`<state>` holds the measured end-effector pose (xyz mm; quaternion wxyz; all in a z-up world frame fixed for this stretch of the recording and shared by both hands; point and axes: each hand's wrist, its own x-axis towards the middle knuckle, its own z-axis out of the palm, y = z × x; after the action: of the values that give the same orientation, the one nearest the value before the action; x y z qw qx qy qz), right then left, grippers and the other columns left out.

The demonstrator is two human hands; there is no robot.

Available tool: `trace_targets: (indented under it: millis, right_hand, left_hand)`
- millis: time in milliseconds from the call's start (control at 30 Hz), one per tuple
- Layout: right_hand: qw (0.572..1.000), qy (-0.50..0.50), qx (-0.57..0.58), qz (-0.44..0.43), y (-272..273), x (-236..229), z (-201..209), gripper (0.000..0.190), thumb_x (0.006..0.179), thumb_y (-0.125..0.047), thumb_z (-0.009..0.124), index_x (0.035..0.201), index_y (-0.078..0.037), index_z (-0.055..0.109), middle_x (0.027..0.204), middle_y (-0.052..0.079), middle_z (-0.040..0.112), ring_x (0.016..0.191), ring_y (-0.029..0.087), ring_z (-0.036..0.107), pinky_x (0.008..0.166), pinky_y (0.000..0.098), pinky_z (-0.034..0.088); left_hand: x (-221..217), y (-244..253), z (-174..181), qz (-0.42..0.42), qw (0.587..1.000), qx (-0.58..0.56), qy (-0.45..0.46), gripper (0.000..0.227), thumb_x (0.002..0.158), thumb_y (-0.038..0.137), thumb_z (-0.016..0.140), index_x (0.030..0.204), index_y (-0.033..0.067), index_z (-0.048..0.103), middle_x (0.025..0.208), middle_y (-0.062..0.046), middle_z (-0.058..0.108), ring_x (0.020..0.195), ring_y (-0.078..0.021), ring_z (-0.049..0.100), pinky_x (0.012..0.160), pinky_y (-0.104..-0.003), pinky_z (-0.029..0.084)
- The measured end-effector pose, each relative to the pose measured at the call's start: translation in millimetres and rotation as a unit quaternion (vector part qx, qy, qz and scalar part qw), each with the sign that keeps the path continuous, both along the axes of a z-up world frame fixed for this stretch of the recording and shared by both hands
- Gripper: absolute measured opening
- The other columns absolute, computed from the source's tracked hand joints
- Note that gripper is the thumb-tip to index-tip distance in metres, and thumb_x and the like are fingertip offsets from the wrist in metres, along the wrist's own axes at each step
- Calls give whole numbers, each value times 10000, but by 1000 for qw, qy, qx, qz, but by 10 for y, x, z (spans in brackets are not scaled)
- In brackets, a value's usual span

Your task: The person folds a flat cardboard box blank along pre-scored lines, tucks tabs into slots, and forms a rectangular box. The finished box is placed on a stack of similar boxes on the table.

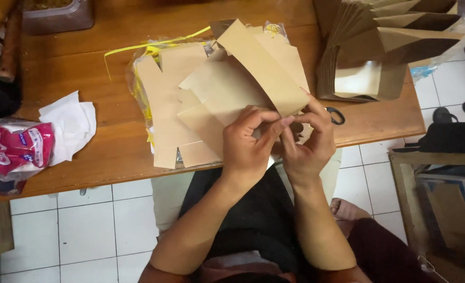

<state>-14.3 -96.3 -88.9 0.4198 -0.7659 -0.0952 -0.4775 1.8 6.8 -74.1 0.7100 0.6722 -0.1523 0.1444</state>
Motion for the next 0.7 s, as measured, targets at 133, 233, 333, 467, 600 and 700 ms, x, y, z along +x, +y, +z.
trace_targets:
  millis: [133,233,333,467,600,700]
  right_hand:
    - [999,-15,25,28,-36,6,-81,377,887,33,760,1114,89,463,1121,289,607,1101,440,625,952,520,506]
    - [999,4,-24,26,-156,22,-110,487,919,7,751,1272,111,432,1213,290,598,1067,388,639,919,469,520]
    - [999,27,28,36,-273,29,-92,566,934,-9,763,1348,79,387,1253,293,561,1082,400,630,929,477,529]
    - [990,57,128,30,-329,7,108,377,1080,-28,565,1411,-107,406,1335,140,530,1059,189,517,903,286,434]
    - [990,81,112,-3,-412,36,140,295,1114,-139,477,1383,-23,440,1405,108,504,755,103,437,726,234,361]
    - [986,130,54,-89,-425,80,168,140,1080,-103,549,995,-11,487,872,70,495,708,120,475,616,245,389]
  left_hand:
    - [8,73,30,-7,1000,18,-13,116,895,201,720,837,107,682,700,-2,605,679,-155,633,744,-278,535]
    - [42,148,31,39,979,148,-135,72,915,198,699,937,132,717,776,0,680,777,-216,685,784,-334,533]
    - [17,350,257,96,950,213,-209,285,930,190,710,1212,164,673,1025,26,732,961,-183,696,939,-361,519]
    - [48,622,426,163,944,242,-152,260,1027,210,548,1218,41,597,1204,-119,631,1148,-310,603,1058,-424,434]
    - [110,792,483,86,970,213,-74,363,1005,183,619,1334,62,522,1317,-103,621,1254,-270,582,1112,-376,446]
    - [90,766,372,116,972,201,-46,202,964,166,611,1119,37,624,1037,-90,675,913,-227,654,818,-323,504]
